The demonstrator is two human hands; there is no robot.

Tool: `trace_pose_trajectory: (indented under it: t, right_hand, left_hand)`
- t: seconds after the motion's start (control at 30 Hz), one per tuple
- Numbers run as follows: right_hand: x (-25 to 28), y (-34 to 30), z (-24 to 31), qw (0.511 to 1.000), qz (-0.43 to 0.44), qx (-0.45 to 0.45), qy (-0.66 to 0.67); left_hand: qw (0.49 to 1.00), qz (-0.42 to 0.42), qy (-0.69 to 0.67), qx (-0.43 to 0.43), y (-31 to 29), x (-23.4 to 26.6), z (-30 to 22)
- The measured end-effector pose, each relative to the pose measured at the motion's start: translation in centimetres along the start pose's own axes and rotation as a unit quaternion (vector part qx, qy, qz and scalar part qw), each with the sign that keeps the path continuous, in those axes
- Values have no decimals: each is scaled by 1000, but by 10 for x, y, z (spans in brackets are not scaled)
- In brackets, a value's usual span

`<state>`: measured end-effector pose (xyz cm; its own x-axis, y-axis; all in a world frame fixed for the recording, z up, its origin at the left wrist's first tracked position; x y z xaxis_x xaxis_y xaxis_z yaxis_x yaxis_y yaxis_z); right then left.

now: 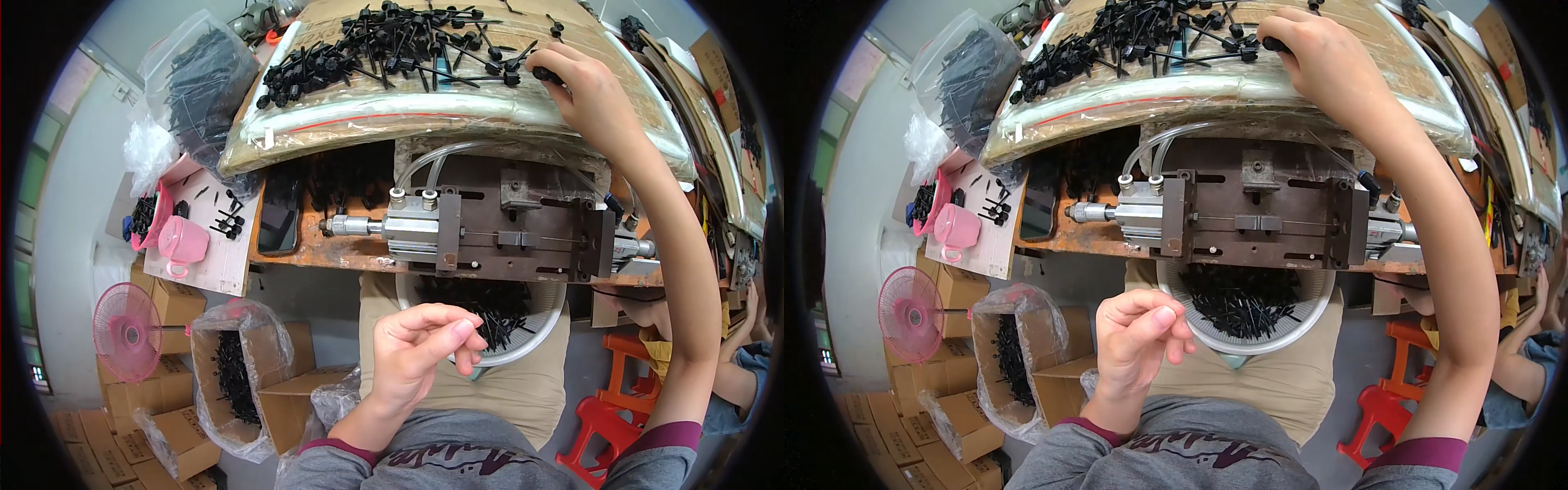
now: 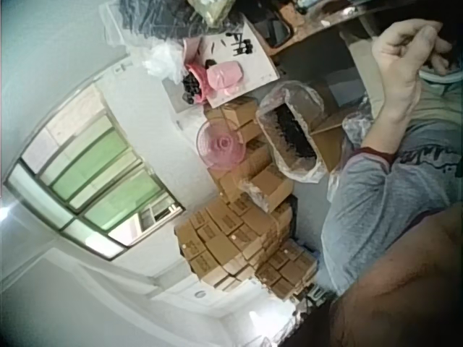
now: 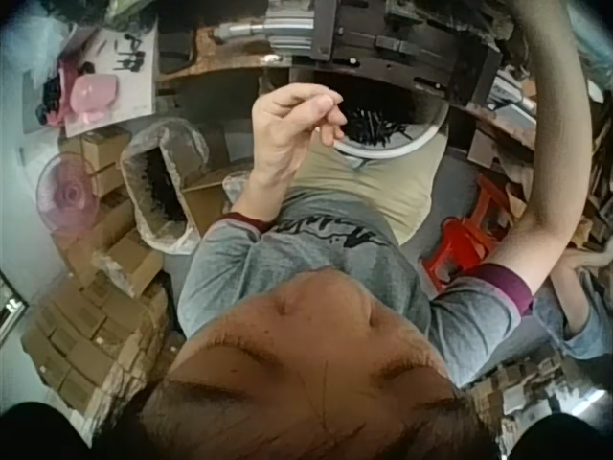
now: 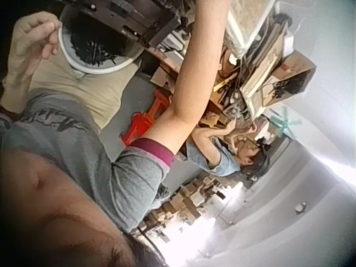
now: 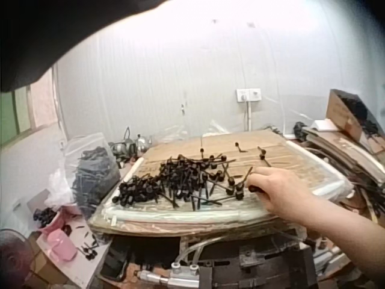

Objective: Assembling black plastic components using a pneumatic jig.

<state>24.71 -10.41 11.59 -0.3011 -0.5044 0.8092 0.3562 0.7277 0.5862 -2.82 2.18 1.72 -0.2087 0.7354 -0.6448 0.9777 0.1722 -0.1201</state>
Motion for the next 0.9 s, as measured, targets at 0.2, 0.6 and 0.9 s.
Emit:
trace_pose_trajectory:
  t: [0.2,0.6,0.9]
  right_hand:
    - [-4,-3,1,1000,-4,1,-22]
    - [0,-6,3,999,-2,-17,-49]
    - [35,-77,144,912,-60,-49,402]
  left_hand:
    - [1000,11,16,-12,-3,0,-2]
    - [999,0,53,-7,-9,-4,-8]
    - [996,21,88,-17,-14,0,-13]
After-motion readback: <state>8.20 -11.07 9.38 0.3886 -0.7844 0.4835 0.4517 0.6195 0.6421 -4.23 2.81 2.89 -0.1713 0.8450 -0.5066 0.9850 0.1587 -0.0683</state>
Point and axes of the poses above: each hand's wrist, its own y-axis towards the middle knuckle, its own x-axis out of the back of the hand, z = x × y, the point moved 3 cm from there along y, towards the middle knuckle, and after that the axes turned 1 degree about x, right-handed, at the moved point
